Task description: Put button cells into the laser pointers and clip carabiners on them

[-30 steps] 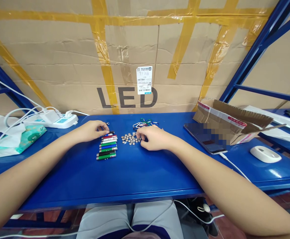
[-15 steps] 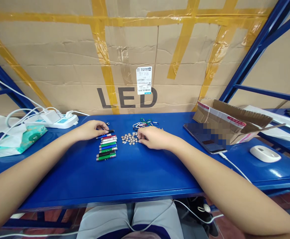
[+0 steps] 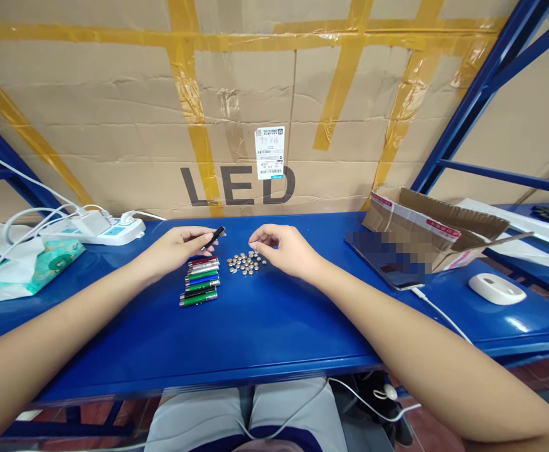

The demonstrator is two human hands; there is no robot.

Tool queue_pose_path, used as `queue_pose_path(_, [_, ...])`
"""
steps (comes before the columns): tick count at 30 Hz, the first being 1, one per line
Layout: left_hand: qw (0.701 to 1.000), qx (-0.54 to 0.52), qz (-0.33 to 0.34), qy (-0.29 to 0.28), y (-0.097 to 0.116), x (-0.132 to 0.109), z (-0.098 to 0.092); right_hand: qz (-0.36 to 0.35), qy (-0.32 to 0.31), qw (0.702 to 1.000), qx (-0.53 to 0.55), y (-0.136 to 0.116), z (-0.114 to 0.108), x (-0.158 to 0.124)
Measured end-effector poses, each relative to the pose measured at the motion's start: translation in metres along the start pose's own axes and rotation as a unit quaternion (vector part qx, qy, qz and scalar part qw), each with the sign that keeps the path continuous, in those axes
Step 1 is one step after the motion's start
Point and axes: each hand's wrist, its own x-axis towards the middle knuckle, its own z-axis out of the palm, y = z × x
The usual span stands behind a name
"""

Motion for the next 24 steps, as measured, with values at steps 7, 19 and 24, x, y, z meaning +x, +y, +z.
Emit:
queue_pose_path(7, [0.962,-0.237,-0.096,-0.091,0.023,-0.025,0.026,0.088,-0.006,0.971,0.221,-0.003,-0.001,0.004])
queue_pose_path(19, [0.99,-0.099,-0.03,-0.1,0.012,-0.036,0.047,0.169,0.01,0.917,0.36,-0.01,0.0,0.001])
queue_pose_path(24, [0.993,-0.07,0.051,-0.077,0.009,-0.036,0.048,0.119,0.01,0.955,0.273,-0.024,-0.002,-0.003])
